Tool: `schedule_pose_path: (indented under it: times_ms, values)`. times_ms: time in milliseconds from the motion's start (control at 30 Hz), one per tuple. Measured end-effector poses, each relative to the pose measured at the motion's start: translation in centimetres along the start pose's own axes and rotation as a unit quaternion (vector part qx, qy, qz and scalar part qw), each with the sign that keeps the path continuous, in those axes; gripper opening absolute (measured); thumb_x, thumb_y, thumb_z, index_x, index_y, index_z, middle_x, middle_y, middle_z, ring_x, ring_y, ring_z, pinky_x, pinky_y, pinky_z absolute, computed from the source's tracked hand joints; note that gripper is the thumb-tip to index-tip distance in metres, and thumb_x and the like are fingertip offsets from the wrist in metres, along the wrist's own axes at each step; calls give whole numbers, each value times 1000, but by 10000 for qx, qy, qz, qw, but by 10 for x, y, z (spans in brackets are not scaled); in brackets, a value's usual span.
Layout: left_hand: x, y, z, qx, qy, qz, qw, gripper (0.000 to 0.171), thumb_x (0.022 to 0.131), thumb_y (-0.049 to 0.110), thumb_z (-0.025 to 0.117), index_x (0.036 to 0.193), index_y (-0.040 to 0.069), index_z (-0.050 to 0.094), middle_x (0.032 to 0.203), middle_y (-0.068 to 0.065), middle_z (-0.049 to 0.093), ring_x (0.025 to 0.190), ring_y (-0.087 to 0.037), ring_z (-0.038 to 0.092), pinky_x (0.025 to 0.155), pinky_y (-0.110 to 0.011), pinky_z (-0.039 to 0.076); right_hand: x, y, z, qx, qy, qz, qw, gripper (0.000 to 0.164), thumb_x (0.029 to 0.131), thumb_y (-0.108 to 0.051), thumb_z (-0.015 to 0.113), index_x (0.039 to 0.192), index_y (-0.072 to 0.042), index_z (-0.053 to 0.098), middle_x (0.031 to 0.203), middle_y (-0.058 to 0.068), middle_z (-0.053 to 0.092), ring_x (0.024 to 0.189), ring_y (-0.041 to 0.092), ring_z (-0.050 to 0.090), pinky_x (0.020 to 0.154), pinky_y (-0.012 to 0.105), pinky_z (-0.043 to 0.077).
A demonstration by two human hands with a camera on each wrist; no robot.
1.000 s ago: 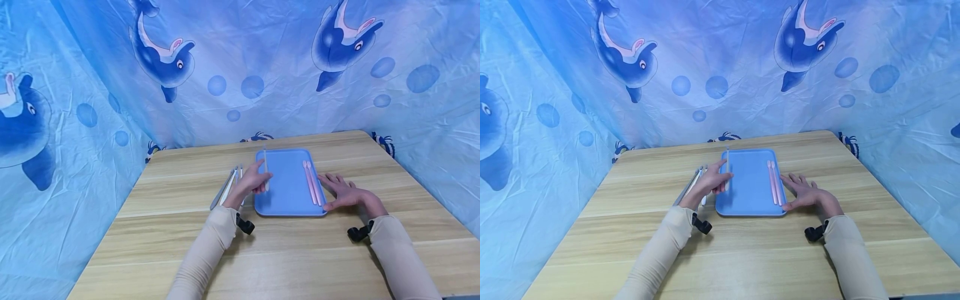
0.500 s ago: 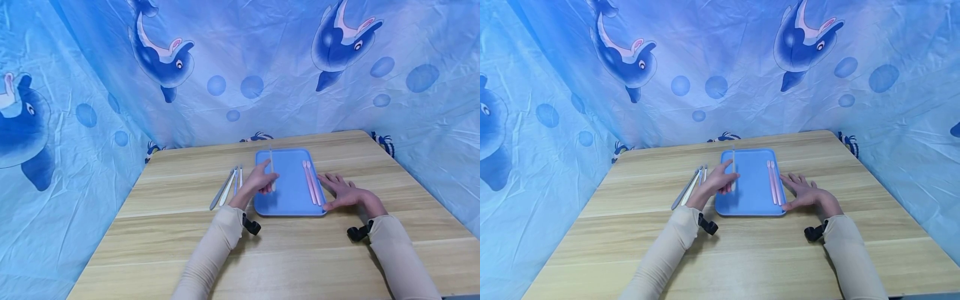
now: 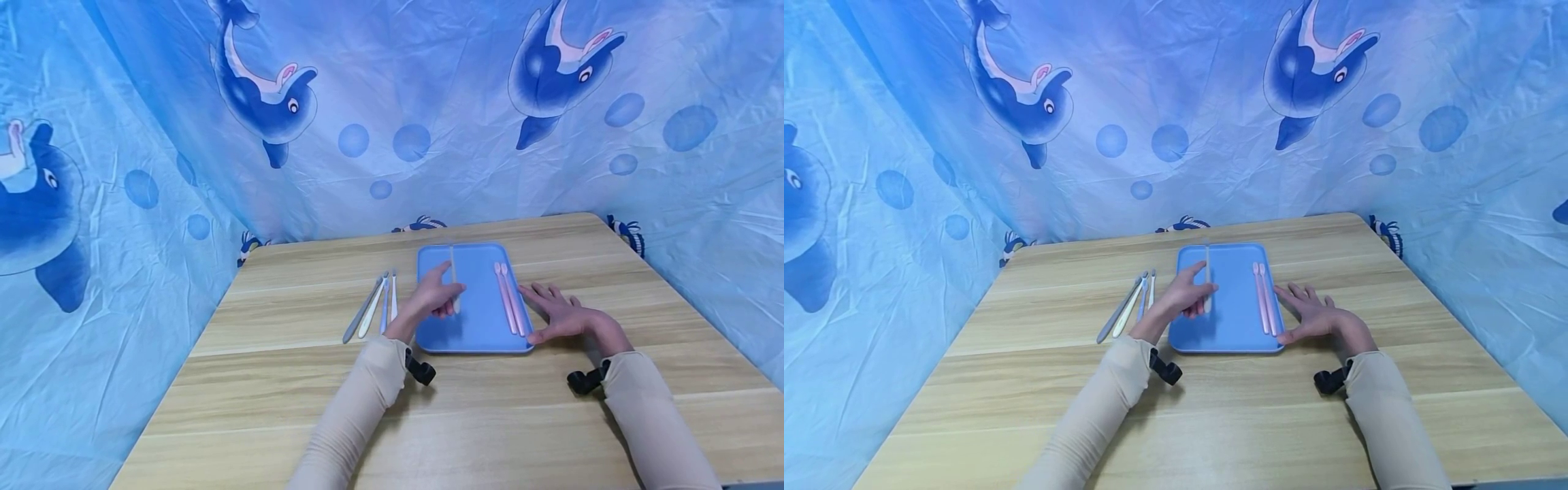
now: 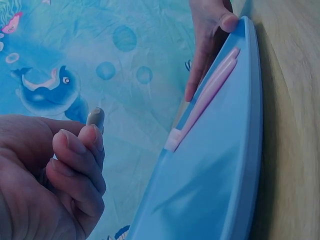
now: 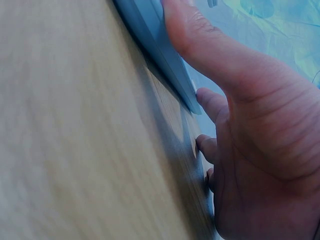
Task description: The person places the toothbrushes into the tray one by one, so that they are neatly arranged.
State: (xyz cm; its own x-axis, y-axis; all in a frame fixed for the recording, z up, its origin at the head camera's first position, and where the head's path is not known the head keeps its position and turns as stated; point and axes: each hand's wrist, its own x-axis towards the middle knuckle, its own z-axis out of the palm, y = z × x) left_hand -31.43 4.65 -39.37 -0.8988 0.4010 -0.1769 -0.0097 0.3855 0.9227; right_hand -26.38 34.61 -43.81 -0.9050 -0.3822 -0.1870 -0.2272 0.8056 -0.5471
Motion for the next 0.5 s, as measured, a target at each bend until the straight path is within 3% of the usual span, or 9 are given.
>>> schedule_pose_path:
  times_ms: [500]
  values:
    - [3,4,19,-2,-52,76,10000,77,98,23,64,162,20,20,48,-2,54,34,-12,45,36,-28,35,1,1,1,-39,11,20,10000,119,75,-56,79,161,-12,11,164,34,-2,145,66,-8,104,87,-4]
